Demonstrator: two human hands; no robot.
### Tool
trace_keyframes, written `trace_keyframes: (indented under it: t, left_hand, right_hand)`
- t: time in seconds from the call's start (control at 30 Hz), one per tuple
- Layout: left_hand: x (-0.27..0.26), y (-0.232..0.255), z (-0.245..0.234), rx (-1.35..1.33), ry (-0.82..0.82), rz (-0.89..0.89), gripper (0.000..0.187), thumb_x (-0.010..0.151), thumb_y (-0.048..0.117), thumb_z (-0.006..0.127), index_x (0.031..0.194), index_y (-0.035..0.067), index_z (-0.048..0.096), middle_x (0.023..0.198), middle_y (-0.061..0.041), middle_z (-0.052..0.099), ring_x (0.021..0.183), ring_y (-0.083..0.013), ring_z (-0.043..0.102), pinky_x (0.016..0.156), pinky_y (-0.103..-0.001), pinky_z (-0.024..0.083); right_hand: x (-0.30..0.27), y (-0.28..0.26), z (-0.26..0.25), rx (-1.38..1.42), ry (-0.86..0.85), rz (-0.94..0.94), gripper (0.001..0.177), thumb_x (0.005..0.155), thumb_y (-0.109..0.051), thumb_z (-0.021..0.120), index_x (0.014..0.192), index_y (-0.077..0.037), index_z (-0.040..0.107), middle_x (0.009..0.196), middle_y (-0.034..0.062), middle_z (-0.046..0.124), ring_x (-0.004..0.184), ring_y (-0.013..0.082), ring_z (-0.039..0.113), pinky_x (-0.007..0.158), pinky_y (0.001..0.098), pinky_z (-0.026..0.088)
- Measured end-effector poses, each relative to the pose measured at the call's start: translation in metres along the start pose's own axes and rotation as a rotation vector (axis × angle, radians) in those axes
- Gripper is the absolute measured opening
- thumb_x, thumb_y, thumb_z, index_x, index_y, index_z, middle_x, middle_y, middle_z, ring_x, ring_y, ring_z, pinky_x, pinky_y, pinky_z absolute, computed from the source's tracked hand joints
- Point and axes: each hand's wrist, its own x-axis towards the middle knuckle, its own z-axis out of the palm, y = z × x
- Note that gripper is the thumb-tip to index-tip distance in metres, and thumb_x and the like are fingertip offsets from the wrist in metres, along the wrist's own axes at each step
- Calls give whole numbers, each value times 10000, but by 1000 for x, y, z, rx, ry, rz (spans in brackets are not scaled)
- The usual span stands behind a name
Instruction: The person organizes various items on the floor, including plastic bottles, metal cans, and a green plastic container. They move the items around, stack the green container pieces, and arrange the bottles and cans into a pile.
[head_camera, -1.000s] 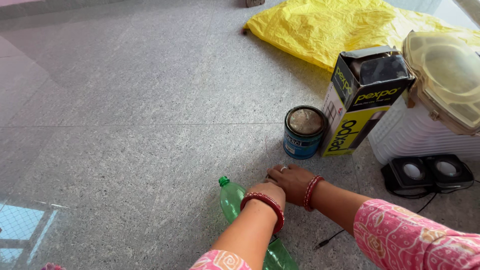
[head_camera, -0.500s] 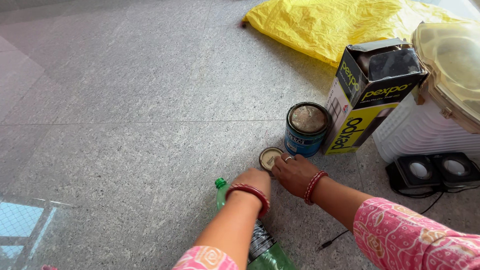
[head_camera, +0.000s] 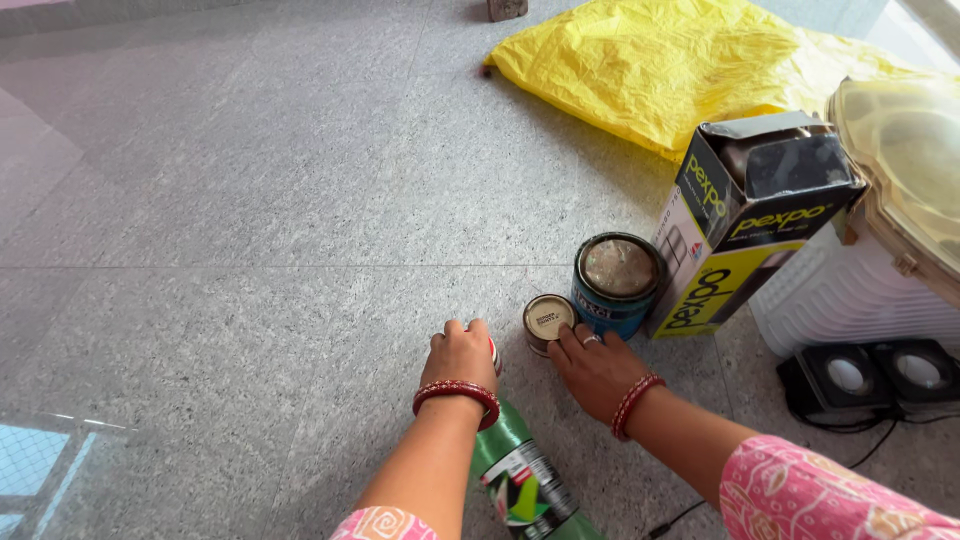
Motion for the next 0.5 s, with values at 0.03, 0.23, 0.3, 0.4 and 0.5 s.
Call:
trace_keyframes:
  t: [0.03, 0.23, 0.3, 0.4, 0.5]
  left_hand:
    - [4, -1, 5, -10, 25, 3, 346, 924, 105, 661, 1254, 62, 568, 1318, -210, 536, 1214, -381, 576, 1010, -434, 528]
    - [20, 2, 21, -72, 68, -1, 336, 928, 95, 643, 1256, 89, 570, 1322, -200, 540, 1231, -386, 559, 1011, -438, 521]
    - [25, 3, 23, -69, 59, 10, 339, 921, 103, 652, 1251, 92, 575, 1330, -199, 541, 1238, -386, 557, 1026, -437, 513]
    - [30, 6, 24, -63, 68, 19, 334, 936, 88, 628, 1264, 80, 569, 1339, -209, 533, 1232, -388, 561, 1018, -438, 521]
    - [35, 13, 27, -87, 43, -8, 382, 923, 69, 626, 1298, 94, 555, 1345, -208, 525, 1238, -393, 552, 1019, -438, 522]
  right_hand:
    - [-1, 0, 0, 6, 13, 8, 477, 897, -183, 536, 1354, -50, 513, 1441, 201, 507, 1259, 357, 539, 858, 509, 514]
    - [-2, -7, -20, 118, 65, 4, 560, 838, -199, 584, 1386, -99, 524, 1482, 183, 484, 1319, 365, 494, 939, 551, 498]
    - [-3, -17, -36, 297, 48, 24, 486, 884, -265, 615, 1334, -95, 543, 1389, 144, 540, 1262, 336, 544, 944, 529, 490]
    - [-4, -37, -63, 509, -341, 262, 597, 968, -517, 603, 1413, -133, 503, 1264, 129, 657, 1169, 339, 643, 1012, 484, 515]
    - [-14, -51, -85, 514, -404, 183, 946, 808, -602, 773, 1472, -84, 341, 1246, 197, 605, 1144, 378, 620, 995, 510, 488]
